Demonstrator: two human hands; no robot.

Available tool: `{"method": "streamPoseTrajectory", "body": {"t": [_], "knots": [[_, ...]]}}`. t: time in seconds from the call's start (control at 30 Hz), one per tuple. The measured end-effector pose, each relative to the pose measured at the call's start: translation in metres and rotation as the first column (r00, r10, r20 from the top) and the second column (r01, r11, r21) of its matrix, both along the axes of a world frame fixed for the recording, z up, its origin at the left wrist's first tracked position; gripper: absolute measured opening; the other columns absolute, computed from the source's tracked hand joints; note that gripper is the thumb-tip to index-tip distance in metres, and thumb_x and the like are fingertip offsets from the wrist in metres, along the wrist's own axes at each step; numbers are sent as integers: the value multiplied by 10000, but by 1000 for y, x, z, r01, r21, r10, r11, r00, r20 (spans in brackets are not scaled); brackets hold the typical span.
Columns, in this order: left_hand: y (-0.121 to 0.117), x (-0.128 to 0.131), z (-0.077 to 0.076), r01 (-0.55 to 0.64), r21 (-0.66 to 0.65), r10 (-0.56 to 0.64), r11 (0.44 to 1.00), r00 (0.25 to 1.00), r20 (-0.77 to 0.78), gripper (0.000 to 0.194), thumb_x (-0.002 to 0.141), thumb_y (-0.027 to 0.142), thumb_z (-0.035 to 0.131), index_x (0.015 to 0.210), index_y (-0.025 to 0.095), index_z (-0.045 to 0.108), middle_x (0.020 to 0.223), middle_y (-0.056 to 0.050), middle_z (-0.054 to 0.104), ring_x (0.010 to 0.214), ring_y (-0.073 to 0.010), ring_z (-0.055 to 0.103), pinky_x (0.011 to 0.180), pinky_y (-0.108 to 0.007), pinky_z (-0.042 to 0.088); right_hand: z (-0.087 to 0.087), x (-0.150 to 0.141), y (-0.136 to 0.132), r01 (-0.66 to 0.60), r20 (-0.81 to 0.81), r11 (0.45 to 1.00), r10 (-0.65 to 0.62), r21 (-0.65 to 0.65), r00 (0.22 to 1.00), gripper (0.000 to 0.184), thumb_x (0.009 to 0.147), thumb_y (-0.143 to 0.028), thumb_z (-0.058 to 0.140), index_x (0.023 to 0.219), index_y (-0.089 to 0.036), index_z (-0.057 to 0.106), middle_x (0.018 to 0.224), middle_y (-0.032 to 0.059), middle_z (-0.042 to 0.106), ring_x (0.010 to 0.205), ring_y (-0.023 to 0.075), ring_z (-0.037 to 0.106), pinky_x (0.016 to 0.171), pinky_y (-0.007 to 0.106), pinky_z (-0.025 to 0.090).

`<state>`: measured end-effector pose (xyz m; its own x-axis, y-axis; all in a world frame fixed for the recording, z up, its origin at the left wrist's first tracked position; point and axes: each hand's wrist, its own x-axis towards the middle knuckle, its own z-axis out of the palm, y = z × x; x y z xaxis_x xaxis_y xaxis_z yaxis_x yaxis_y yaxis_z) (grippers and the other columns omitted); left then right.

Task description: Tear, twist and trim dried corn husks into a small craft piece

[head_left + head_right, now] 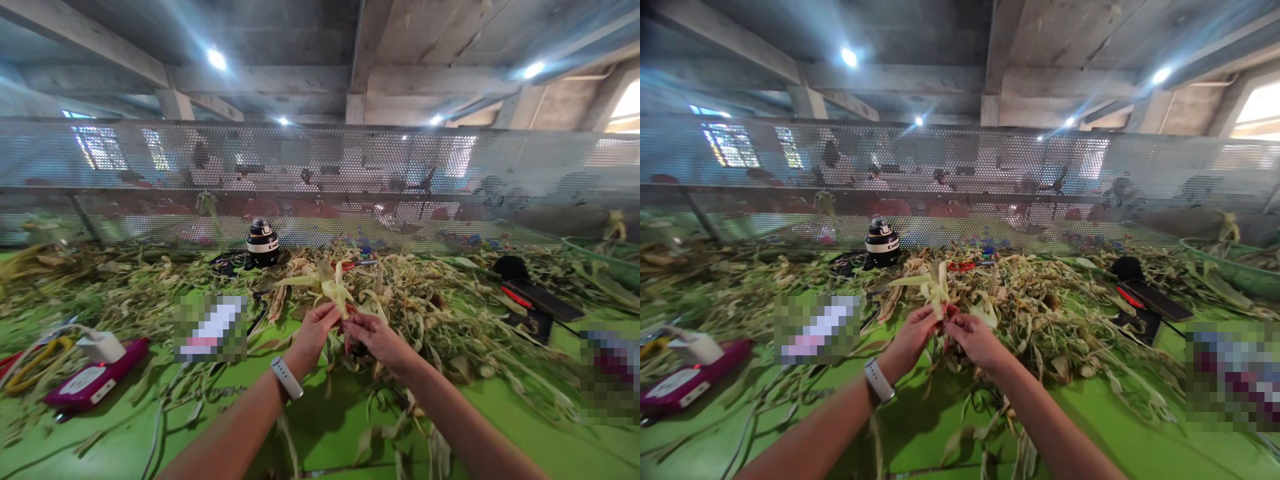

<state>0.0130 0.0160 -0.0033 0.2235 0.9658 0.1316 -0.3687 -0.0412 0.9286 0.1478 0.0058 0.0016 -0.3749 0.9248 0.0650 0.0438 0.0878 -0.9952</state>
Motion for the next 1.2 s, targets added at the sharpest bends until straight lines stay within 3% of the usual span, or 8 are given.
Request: {"method": "streamPoseTrajectory", "body": {"t": [0.43, 0.53, 0.6, 0.67, 0.77, 0.83, 1.0, 1.2], "knots": [[10, -5, 8, -108, -165, 144, 980, 964, 223, 338, 581, 425, 744, 713, 124, 664, 466, 45, 481, 460, -63, 443, 490, -188, 357, 2, 0, -6, -209, 145, 976, 215, -52, 966, 442, 731, -597, 537, 740, -156, 575, 596, 5, 619, 538, 116, 527, 553, 243, 398], [14, -9, 10, -133, -148, 153, 980, 979, 132, 357, 613, 463, 703, 727, 129, 647, 474, 59, 438, 426, -50, 383, 434, -183, 287, 6, 5, -6, -55, 256, 982, 8, 179, 967, 377, 774, -522, 518, 784, -156, 609, 715, 43, 659, 633, 156, 580, 594, 266, 441], [18, -15, 13, -106, -91, 100, 990, 993, -70, 351, 674, 480, 631, 728, 133, 641, 473, 65, 409, 407, -46, 333, 412, -190, 236, 12, 9, -7, 145, 262, 865, -299, 480, 918, 284, 811, -424, 508, 849, -168, 626, 807, 59, 665, 726, 181, 597, 668, 288, 462], [21, -22, 16, -6, -22, -2, 1000, 947, -321, 336, 722, 468, 565, 708, 142, 641, 443, 71, 377, 385, -53, 289, 404, -207, 206, 20, 11, -10, 159, 246, 654, -483, 740, 840, 223, 849, -320, 473, 922, -183, 634, 894, 74, 665, 832, 197, 596, 780, 314, 452], [20, -31, 25, 120, 6, -100, 993, 854, -511, 264, 679, 389, 621, 561, 153, 633, 359, 74, 335, 358, -65, 254, 397, -231, 184, 30, 8, -12, -133, 368, 438, -513, 889, 775, 278, 860, -208, 432, 1074, -207, 610, 1053, 87, 648, 999, 215, 557, 917, 366, 385], [14, -37, 31, 166, 21, -126, 986, 822, -555, 224, 605, 310, 691, 461, 161, 607, 343, 67, 364, 368, -66, 278, 406, -230, 211, 31, 3, -11, -304, 474, 383, -513, 873, 715, 351, 843, -151, 420, 1152, -211, 575, 1154, 92, 613, 1093, 227, 512, 1002, 419, 290], [-6, -54, 47, 355, 84, -223, 931, 737, -637, 143, 595, 322, 722, 610, 181, 700, 491, 41, 570, 444, -83, 427, 477, -210, 346, 27, -4, -3, -454, 670, 504, -430, 734, 605, 324, 822, -113, 398, 1024, -195, 637, 856, 87, 687, 836, 212, 591, 957, 452, 278], [-16, -99, 63, 511, -42, -433, 859, 678, -594, 336, 596, 328, 753, 904, 202, 698, 652, -17, 666, 591, -139, 600, 603, -256, 453, 49, -1, -19, -458, 722, 766, -11, 451, 692, 228, 827, -269, 476, 711, -198, 658, 632, 25, 615, 575, 151, 526, 562, 256, 379]]}}
